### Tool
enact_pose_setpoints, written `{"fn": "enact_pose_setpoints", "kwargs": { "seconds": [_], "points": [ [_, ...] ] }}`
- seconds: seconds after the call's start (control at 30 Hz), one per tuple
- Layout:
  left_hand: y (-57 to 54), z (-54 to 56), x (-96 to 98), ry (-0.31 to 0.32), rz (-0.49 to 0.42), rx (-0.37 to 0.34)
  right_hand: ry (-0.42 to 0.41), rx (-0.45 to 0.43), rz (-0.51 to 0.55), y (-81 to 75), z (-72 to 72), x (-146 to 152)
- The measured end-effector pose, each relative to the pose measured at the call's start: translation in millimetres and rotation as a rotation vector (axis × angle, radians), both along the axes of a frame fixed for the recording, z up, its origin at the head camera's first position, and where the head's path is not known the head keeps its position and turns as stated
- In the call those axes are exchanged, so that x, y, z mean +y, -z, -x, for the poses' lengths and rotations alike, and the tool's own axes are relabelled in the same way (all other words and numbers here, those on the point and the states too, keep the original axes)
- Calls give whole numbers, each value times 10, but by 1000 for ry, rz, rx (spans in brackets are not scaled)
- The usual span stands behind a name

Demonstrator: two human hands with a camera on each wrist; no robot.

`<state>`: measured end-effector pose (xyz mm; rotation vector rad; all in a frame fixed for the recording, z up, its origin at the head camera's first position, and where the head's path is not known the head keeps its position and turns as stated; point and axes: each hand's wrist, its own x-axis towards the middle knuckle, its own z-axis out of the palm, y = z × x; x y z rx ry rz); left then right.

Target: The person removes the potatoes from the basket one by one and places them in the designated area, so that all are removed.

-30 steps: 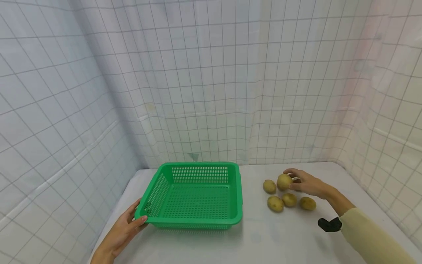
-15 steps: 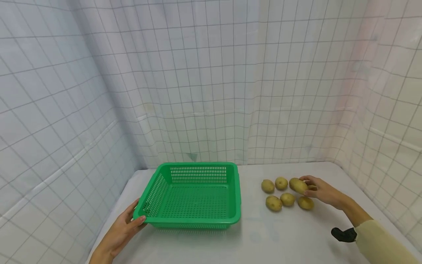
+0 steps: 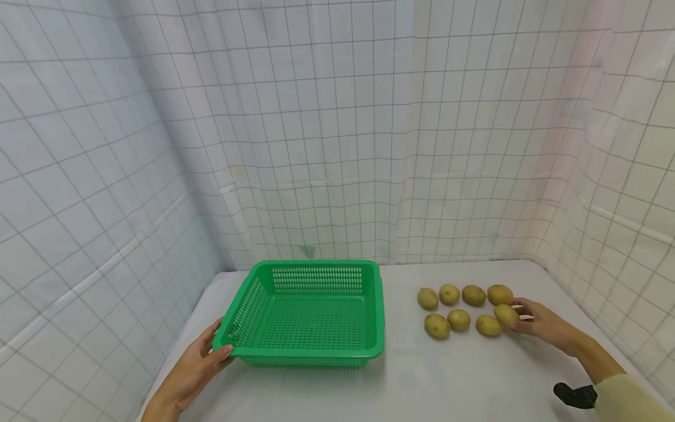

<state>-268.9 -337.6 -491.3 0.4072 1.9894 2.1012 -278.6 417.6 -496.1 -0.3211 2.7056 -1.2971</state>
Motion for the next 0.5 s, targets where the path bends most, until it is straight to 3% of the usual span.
{"fn": "enact_pose_setpoints", "kwargs": {
  "seconds": [0.27,0.5],
  "points": [
    [19,26,-1,8,-5,-6,47,-30,-22,81,-54,87],
    [25,35,-19,15,-20,-4,12,-44,-30,85,-21,125]
  ]
}}
